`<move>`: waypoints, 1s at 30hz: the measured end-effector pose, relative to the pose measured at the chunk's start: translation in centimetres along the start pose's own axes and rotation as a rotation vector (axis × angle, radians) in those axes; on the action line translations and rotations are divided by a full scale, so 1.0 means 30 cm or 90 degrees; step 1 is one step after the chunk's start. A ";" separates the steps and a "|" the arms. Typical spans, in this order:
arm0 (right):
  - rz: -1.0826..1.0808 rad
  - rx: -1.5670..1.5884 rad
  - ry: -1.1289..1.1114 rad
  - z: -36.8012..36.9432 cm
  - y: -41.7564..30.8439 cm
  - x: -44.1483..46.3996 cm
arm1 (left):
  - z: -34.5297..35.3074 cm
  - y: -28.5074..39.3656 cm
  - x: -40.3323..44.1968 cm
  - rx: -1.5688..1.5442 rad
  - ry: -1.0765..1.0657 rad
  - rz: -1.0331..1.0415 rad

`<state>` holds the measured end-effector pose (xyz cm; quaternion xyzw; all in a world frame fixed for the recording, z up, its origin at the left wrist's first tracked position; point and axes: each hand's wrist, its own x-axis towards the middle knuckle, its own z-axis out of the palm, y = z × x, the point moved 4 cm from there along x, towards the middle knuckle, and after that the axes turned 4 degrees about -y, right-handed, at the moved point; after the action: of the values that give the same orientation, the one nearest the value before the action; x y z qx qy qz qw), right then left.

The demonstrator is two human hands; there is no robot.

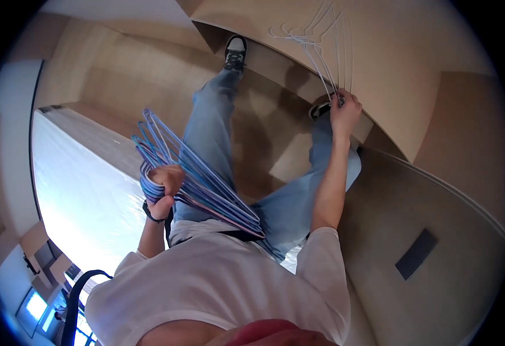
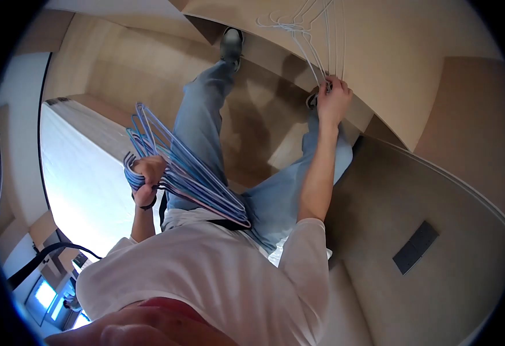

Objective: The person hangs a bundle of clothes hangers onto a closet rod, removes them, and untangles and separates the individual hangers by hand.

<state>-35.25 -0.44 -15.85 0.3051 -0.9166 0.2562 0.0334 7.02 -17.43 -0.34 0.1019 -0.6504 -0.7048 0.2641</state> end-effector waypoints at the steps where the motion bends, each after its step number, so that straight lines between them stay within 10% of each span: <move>1: 0.011 0.003 -0.009 0.003 -0.009 -0.001 | -0.004 -0.005 -0.004 0.001 0.021 -0.006; 16: 0.140 -0.164 0.061 0.059 0.106 -0.097 | -0.071 -0.084 -0.136 -0.116 0.097 0.018; 24: 0.014 -0.168 0.384 -0.145 0.029 -0.111 | -0.045 -0.075 -0.134 -0.166 0.062 0.043; 30: -0.043 0.106 0.371 -0.400 -0.029 -0.213 | -0.019 -0.017 -0.134 -0.136 0.014 -0.031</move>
<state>-30.71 8.29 -6.45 0.2508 -0.8334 0.4062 0.2786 10.55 -15.87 -1.72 0.0965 -0.5661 -0.7751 0.2637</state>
